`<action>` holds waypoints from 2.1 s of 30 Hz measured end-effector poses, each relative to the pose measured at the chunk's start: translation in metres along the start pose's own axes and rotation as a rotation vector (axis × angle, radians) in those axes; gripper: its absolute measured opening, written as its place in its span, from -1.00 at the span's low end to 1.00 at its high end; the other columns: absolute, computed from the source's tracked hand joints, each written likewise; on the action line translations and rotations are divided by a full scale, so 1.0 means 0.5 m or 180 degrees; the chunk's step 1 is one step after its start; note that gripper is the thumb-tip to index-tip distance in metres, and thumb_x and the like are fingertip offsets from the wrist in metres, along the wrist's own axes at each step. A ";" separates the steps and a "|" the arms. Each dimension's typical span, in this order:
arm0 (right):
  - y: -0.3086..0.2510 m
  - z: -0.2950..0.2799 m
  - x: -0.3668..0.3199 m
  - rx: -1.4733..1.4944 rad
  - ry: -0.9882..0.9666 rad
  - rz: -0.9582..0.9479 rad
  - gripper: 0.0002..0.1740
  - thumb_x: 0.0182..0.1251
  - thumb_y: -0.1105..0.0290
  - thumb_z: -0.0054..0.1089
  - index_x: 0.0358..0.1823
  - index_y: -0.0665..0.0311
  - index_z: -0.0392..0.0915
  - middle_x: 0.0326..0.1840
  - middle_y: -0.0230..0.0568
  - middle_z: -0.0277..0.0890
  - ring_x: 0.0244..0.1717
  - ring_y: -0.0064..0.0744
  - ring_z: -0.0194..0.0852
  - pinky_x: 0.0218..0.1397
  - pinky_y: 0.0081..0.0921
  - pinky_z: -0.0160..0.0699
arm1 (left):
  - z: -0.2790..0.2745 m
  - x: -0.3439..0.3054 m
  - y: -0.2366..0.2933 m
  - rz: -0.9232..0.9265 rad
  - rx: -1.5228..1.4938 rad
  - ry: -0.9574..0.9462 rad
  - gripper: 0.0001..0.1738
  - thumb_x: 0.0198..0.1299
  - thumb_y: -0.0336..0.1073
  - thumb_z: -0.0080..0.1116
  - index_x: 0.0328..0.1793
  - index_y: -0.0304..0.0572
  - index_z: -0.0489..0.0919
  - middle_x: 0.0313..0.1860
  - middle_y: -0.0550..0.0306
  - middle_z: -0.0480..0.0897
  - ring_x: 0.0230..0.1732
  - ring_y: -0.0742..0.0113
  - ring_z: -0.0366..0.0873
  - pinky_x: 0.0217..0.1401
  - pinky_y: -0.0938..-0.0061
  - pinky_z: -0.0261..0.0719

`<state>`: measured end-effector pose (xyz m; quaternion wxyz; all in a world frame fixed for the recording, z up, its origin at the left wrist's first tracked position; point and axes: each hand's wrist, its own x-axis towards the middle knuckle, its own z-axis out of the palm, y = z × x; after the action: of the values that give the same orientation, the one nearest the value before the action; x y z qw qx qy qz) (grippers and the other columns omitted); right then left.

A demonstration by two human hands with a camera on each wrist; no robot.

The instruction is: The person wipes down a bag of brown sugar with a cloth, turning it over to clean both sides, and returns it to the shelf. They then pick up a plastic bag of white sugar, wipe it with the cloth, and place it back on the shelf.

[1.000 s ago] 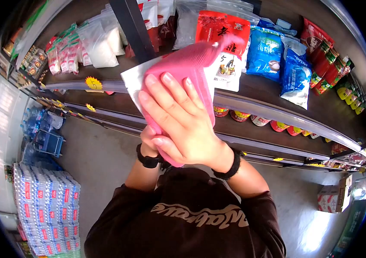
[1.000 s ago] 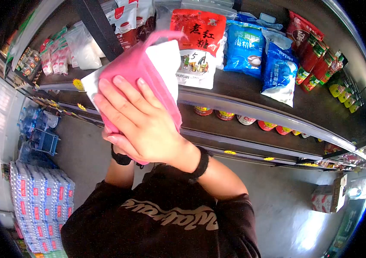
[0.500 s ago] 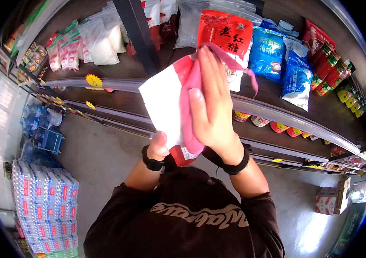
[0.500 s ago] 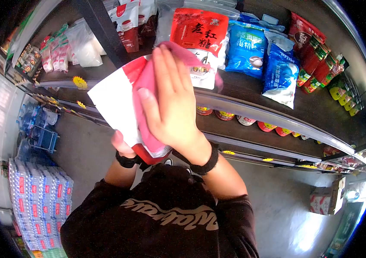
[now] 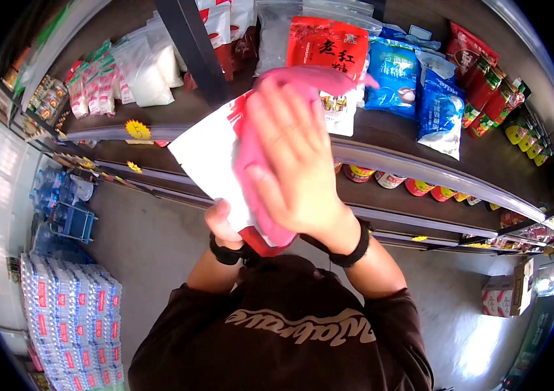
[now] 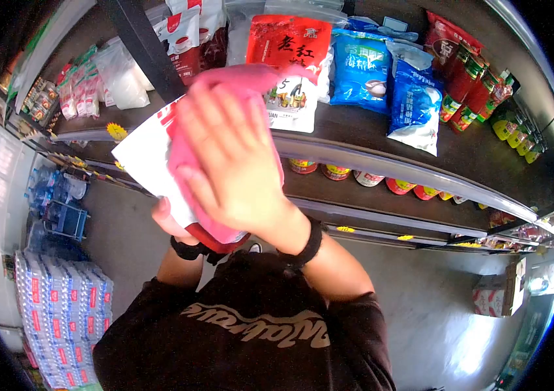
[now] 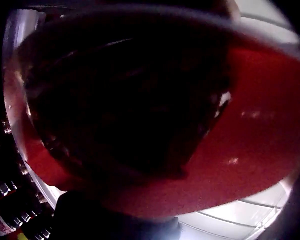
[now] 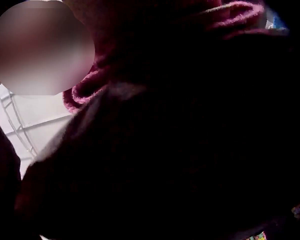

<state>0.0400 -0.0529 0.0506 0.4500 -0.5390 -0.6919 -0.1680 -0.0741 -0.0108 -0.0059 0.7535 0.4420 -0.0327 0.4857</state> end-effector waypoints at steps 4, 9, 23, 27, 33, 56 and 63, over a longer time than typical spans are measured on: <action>0.045 0.038 -0.020 0.1051 0.0497 0.0458 -0.23 0.17 0.31 0.08 0.37 0.52 0.06 0.43 0.35 -0.08 0.44 0.27 -0.08 0.46 -0.06 -0.12 | -0.050 -0.003 0.007 -0.0305 -0.1323 -0.0437 -0.01 -0.05 0.08 0.04 0.47 -0.26 0.00 0.37 -0.13 0.20 0.35 0.07 0.21 0.38 0.22 0.17; 0.004 0.048 -0.072 0.0776 0.0284 0.0365 -0.21 0.15 0.33 0.05 0.36 0.60 0.01 0.45 0.43 -0.20 0.44 0.46 -0.24 0.46 0.00 -0.17 | -0.112 0.020 -0.002 -0.0487 -0.2353 -0.1652 -0.07 -0.01 0.05 0.09 0.43 -0.30 0.09 0.26 -0.12 0.35 0.25 0.06 0.33 0.36 0.24 0.21; 0.007 0.038 -0.058 0.0553 0.0051 0.0343 -0.24 0.18 0.26 0.05 0.42 0.33 0.08 0.45 0.23 0.00 0.35 0.13 0.16 0.41 -0.12 -0.02 | -0.036 0.019 0.025 -0.0027 -0.0316 0.0321 -0.15 0.05 0.06 -0.17 0.42 -0.35 0.09 0.37 -0.18 0.24 0.39 -0.01 0.18 0.42 0.16 0.11; 0.043 0.071 -0.101 0.2665 0.0284 0.1573 -0.39 0.40 0.28 -0.08 0.39 0.41 0.09 0.39 0.14 0.14 0.34 -0.13 0.19 0.37 -0.39 0.08 | -0.044 0.026 0.034 0.0159 -0.0854 0.0325 -0.32 0.14 -0.08 -0.08 0.29 -0.46 0.22 0.17 -0.22 0.44 0.16 0.04 0.42 0.23 0.25 0.34; 0.045 0.060 -0.129 0.3928 -0.0018 0.2202 -0.52 0.42 0.23 0.00 0.18 0.48 0.34 0.01 -0.21 0.49 0.01 -0.57 0.36 0.14 -0.55 0.32 | -0.057 0.025 0.013 0.0798 0.0751 0.1018 -0.46 0.30 -0.08 -0.23 0.22 -0.40 0.28 0.16 -0.22 0.44 0.14 0.10 0.43 0.15 0.32 0.42; -0.039 0.016 -0.142 0.3295 0.0858 0.2123 -0.69 0.49 0.26 -0.16 -0.22 0.34 0.49 -0.44 -0.45 0.47 -0.43 -0.69 0.34 -0.35 -0.66 0.37 | 0.010 0.048 0.006 0.1201 0.3214 -0.0475 0.25 -0.06 0.52 0.02 0.51 -0.32 -0.02 0.48 -0.27 -0.14 0.51 -0.07 -0.17 0.49 0.18 -0.21; -0.021 -0.012 -0.105 0.3047 -0.0261 0.1596 -0.64 0.41 0.37 -0.08 0.12 0.46 0.39 0.27 0.16 0.27 0.35 -0.02 0.18 0.40 -0.28 0.05 | -0.019 0.027 -0.030 -0.0293 -0.0245 -0.0270 -0.02 0.11 0.31 -0.04 0.47 -0.27 0.06 0.43 -0.02 0.16 0.41 0.16 0.15 0.45 0.25 0.10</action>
<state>0.0339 -0.0924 0.0143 0.6442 -0.4285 -0.5582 0.2997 -0.0592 0.0033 -0.0146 0.7893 0.4340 -0.0629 0.4297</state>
